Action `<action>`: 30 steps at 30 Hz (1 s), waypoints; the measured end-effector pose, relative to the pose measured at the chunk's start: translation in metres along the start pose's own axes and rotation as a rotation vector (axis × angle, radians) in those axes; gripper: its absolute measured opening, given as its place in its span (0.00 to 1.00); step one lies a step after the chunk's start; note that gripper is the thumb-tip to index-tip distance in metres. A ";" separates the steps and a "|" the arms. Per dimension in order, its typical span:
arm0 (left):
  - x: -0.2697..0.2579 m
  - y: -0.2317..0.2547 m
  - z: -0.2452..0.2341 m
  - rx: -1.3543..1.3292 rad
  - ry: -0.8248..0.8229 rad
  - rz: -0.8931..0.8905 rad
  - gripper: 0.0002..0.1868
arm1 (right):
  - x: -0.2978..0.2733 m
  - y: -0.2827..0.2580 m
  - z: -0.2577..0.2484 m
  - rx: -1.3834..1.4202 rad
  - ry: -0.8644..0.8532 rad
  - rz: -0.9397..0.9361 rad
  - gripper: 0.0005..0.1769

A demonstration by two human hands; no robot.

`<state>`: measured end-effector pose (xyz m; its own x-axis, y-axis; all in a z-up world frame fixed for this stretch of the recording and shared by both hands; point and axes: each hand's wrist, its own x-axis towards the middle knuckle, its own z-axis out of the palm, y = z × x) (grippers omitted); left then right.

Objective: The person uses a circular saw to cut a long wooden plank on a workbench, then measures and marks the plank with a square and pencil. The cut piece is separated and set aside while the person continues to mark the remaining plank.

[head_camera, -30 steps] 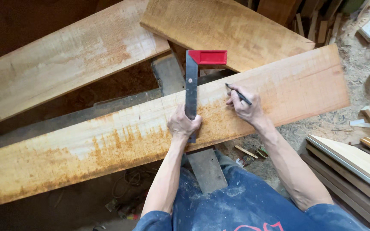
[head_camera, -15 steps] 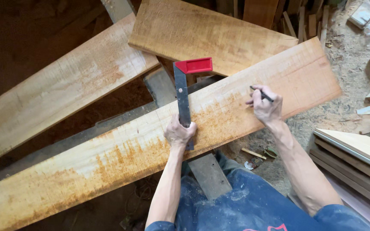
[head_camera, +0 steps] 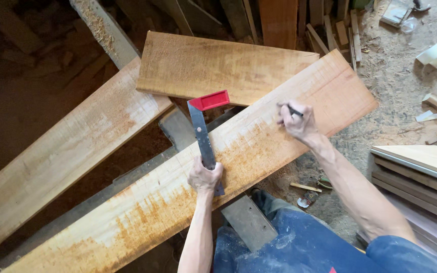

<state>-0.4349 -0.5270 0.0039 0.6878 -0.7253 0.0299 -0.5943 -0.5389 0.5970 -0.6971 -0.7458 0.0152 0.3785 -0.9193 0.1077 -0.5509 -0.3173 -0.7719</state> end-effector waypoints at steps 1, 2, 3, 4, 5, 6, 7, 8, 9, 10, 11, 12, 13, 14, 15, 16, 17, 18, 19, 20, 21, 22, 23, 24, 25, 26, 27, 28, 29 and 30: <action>0.000 0.000 0.000 -0.011 -0.010 -0.010 0.19 | -0.005 0.004 -0.001 0.011 -0.037 -0.022 0.16; 0.002 0.000 -0.001 0.000 -0.038 -0.012 0.18 | -0.010 0.006 -0.001 0.022 -0.075 -0.044 0.16; 0.000 -0.001 0.000 0.010 -0.070 -0.023 0.17 | -0.017 0.008 -0.002 0.031 -0.051 0.003 0.16; -0.002 -0.002 0.000 0.020 -0.101 -0.033 0.16 | -0.025 0.009 -0.003 0.039 -0.027 0.050 0.16; 0.000 -0.001 0.001 0.013 -0.081 -0.028 0.16 | -0.027 0.008 -0.004 0.049 0.002 0.084 0.16; 0.002 0.001 0.002 0.006 -0.060 -0.022 0.16 | -0.030 0.007 -0.009 0.052 -0.044 0.113 0.16; 0.000 0.001 -0.001 0.007 -0.047 -0.016 0.16 | -0.041 0.006 -0.015 0.061 -0.092 0.152 0.16; -0.002 0.000 -0.002 0.007 -0.037 -0.006 0.17 | -0.053 0.004 -0.018 0.071 -0.140 0.191 0.16; -0.002 0.001 -0.002 0.000 -0.020 0.004 0.17 | -0.062 0.003 -0.020 0.063 0.066 0.260 0.16; -0.001 0.001 -0.002 -0.007 -0.003 0.014 0.18 | -0.076 0.001 -0.022 0.057 0.272 0.327 0.16; -0.001 0.002 -0.003 -0.002 -0.007 0.008 0.18 | -0.089 0.000 -0.022 0.051 0.477 0.390 0.17; 0.000 0.002 -0.004 0.003 -0.010 0.002 0.18 | -0.101 0.000 -0.015 -0.028 0.602 0.417 0.15; -0.001 0.003 -0.004 0.007 -0.021 -0.005 0.18 | -0.112 0.001 -0.005 -0.114 0.725 0.447 0.15; -0.002 0.003 -0.003 0.018 -0.035 -0.004 0.18 | -0.121 0.005 0.002 -0.202 0.848 0.472 0.14; -0.002 0.004 -0.003 0.026 -0.043 -0.004 0.18 | -0.124 0.009 0.013 0.116 0.836 0.761 0.18; -0.003 0.006 -0.004 0.035 -0.051 -0.003 0.18 | -0.127 0.013 0.024 0.445 0.790 1.036 0.22; -0.001 0.007 -0.004 0.018 -0.050 -0.014 0.19 | -0.126 0.016 0.037 0.783 0.752 0.922 0.23; 0.000 0.008 -0.005 0.001 -0.049 -0.024 0.19 | -0.124 0.019 0.049 1.112 0.695 0.790 0.24; -0.001 0.007 -0.009 -0.011 -0.051 -0.036 0.19 | -0.126 0.022 0.055 1.176 0.649 0.782 0.24; -0.003 0.006 -0.011 -0.015 -0.038 -0.023 0.19 | -0.126 0.023 0.060 1.240 0.603 0.775 0.25; -0.005 0.006 -0.011 -0.018 -0.032 -0.010 0.20 | -0.128 0.024 0.062 1.300 0.561 0.771 0.26; -0.006 0.006 -0.011 -0.021 -0.025 0.004 0.20 | -0.129 0.026 0.061 1.295 0.556 0.783 0.26; -0.007 0.006 -0.011 -0.034 -0.030 0.009 0.19 | -0.131 0.026 0.059 1.289 0.558 0.796 0.26; -0.008 0.005 -0.010 -0.047 -0.034 0.014 0.18 | -0.134 0.026 0.056 1.282 0.559 0.810 0.25; -0.015 0.003 -0.011 -0.057 -0.041 0.014 0.17 | -0.143 0.024 0.053 1.290 0.552 0.829 0.25; -0.022 0.001 -0.012 -0.058 -0.034 0.032 0.17 | -0.152 0.024 0.050 1.297 0.545 0.847 0.26; -0.029 -0.002 -0.011 -0.058 -0.034 0.048 0.18 | -0.160 0.023 0.048 1.300 0.543 0.872 0.26; -0.035 -0.004 -0.009 -0.060 -0.034 0.065 0.18 | -0.166 0.023 0.049 1.296 0.539 0.842 0.26; -0.045 -0.006 -0.009 -0.067 -0.046 0.068 0.18 | -0.178 0.022 0.045 1.289 0.540 0.816 0.27; -0.056 -0.008 -0.010 -0.075 -0.057 0.071 0.18 | -0.190 0.022 0.042 1.282 0.542 0.791 0.27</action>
